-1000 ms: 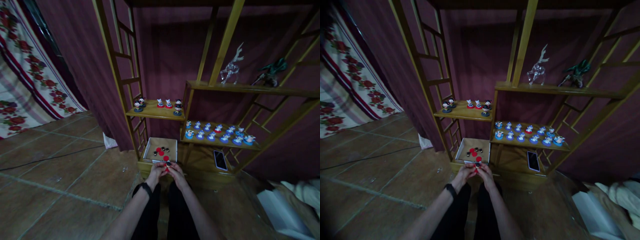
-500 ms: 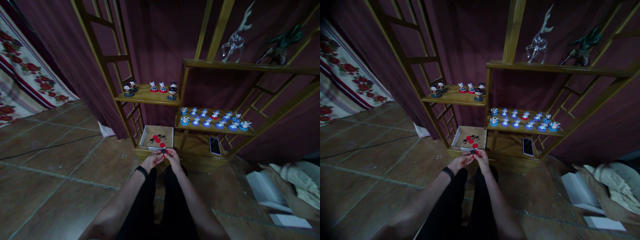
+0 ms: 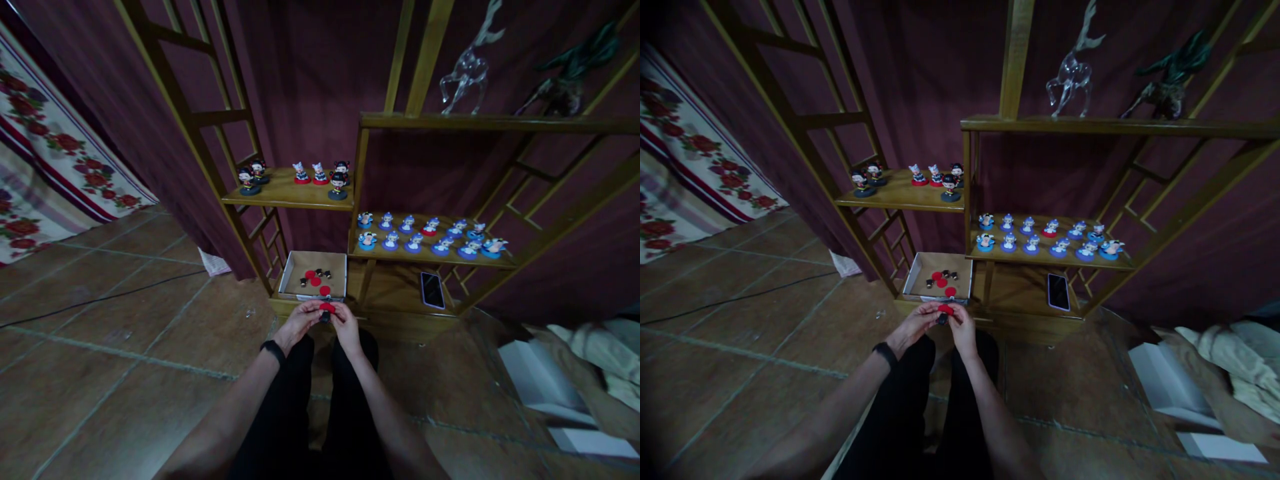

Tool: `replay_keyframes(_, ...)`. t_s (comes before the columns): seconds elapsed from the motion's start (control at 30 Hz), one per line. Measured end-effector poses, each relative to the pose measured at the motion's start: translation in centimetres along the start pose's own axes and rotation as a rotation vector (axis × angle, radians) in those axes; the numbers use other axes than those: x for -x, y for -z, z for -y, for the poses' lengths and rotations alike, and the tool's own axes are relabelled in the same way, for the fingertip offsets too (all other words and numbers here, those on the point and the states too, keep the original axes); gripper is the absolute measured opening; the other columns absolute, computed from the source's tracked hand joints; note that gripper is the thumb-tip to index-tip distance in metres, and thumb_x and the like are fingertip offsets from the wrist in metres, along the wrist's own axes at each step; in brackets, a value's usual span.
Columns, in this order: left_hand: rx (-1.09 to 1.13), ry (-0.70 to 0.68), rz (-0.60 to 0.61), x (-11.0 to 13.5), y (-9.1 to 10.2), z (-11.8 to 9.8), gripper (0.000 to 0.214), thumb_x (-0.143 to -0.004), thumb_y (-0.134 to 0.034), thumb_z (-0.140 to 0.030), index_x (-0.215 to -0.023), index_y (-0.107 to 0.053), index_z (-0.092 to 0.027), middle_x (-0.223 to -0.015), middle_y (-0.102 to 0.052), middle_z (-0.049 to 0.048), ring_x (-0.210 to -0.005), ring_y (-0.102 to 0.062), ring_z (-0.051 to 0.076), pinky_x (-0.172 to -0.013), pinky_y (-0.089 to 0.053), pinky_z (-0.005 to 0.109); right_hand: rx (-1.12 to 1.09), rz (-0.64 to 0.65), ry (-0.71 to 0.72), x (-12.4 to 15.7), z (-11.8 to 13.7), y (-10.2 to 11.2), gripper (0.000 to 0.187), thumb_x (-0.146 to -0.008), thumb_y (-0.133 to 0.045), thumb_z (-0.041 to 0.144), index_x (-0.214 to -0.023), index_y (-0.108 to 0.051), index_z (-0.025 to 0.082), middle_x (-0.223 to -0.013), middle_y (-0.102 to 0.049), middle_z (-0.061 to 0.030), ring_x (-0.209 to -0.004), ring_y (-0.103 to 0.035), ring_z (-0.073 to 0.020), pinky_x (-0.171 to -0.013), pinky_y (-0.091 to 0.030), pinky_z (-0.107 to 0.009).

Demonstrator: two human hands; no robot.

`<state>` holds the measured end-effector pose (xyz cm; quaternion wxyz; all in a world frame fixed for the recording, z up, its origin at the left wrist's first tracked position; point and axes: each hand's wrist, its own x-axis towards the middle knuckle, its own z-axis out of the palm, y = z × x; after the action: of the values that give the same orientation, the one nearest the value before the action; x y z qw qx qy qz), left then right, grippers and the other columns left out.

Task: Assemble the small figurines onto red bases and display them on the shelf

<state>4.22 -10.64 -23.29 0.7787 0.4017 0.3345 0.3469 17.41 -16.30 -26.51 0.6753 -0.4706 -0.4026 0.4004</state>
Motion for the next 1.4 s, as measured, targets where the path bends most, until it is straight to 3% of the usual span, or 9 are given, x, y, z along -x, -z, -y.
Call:
replay_keyframes(0.3,-0.028,-0.044,0.009,0.1,-0.5,0.1,0.032,-0.058,-0.077,-0.016,-0.088,-0.066,-0.012,-0.082,-0.069,0.0065,-0.071,-0.062,0.013,-0.071,-0.047,0.024,0.103,-0.046,0.036,0.7,0.5,0.3,0.025,-0.074,-0.057,0.026,-0.098,-0.06,0.022,-0.097,-0.066,-0.0042,-0.089,-0.061,-0.0176,-0.084,-0.047,-0.033)
replay_keyframes(0.4,-0.004,-0.009,-0.085,-0.1,-0.6,0.7,0.032,-0.058,-0.077,-0.017,-0.088,-0.066,-0.013,-0.079,-0.068,0.0054,-0.068,-0.063,0.011,-0.068,-0.048,0.023,0.075,-0.024,-0.016,0.2,0.4,0.2,0.028,-0.071,-0.061,0.028,-0.099,-0.06,0.022,-0.096,-0.066,-0.0042,-0.088,-0.062,-0.018,-0.083,-0.048,-0.033)
replay_keyframes(0.53,0.047,0.041,-0.277,-0.5,-1.0,1.2,0.03,-0.06,-0.075,-0.018,-0.088,-0.064,-0.017,-0.071,-0.066,0.0016,-0.056,-0.061,0.009,-0.06,-0.05,0.022,-0.027,0.021,-0.162,-0.7,0.5,-0.1,0.035,-0.068,-0.064,0.035,-0.099,-0.059,0.022,-0.092,-0.066,-0.004,-0.08,-0.062,-0.0178,-0.064,-0.051,-0.028)
replay_keyframes(0.63,0.055,0.061,-0.322,-0.5,-1.5,1.0,0.025,-0.062,-0.074,-0.015,-0.085,-0.063,-0.016,-0.068,-0.066,0.0009,-0.053,-0.06,0.008,-0.058,-0.05,0.021,-0.079,0.032,-0.223,-1.1,0.5,-0.1,0.033,-0.066,-0.066,0.038,-0.094,-0.06,0.021,-0.089,-0.066,-0.0028,-0.072,-0.062,-0.0156,-0.057,-0.051,-0.026)
replay_keyframes(1.0,-0.026,0.076,-0.365,0.2,-2.1,0.2,0.02,-0.057,-0.073,-0.011,-0.074,-0.063,-0.012,-0.059,-0.063,0.0013,-0.049,-0.057,0.009,-0.052,-0.046,0.019,-0.196,0.011,-0.299,-0.4,0.9,-1.1,0.037,-0.058,-0.072,0.043,-0.084,-0.062,0.019,-0.082,-0.067,-0.0027,-0.067,-0.063,-0.0154,-0.061,-0.053,-0.029)
replay_keyframes(1.13,-0.058,-0.01,-0.364,0.1,-2.1,-0.4,0.023,-0.05,-0.077,-0.016,-0.067,-0.062,-0.012,-0.055,-0.061,-0.0005,-0.045,-0.053,0.008,-0.049,-0.042,0.019,-0.223,-0.029,-0.295,-1.1,1.5,-2.2,0.041,-0.05,-0.076,0.045,-0.079,-0.063,0.018,-0.073,-0.067,-0.002,-0.06,-0.062,-0.0163,-0.056,-0.052,-0.03)
replay_keyframes(1.4,-0.176,-0.211,-0.188,2.2,-2.9,-5.2,0.037,-0.041,-0.082,-0.018,-0.075,-0.068,-0.012,-0.064,-0.067,0.0041,-0.056,-0.059,0.013,-0.057,-0.045,0.024,-0.274,-0.011,-0.247,-2.0,6.2,-4.6,0.033,-0.052,-0.076,0.038,-0.076,-0.064,0.019,-0.075,-0.068,-0.0033,-0.063,-0.063,-0.0184,-0.057,-0.053,-0.032)
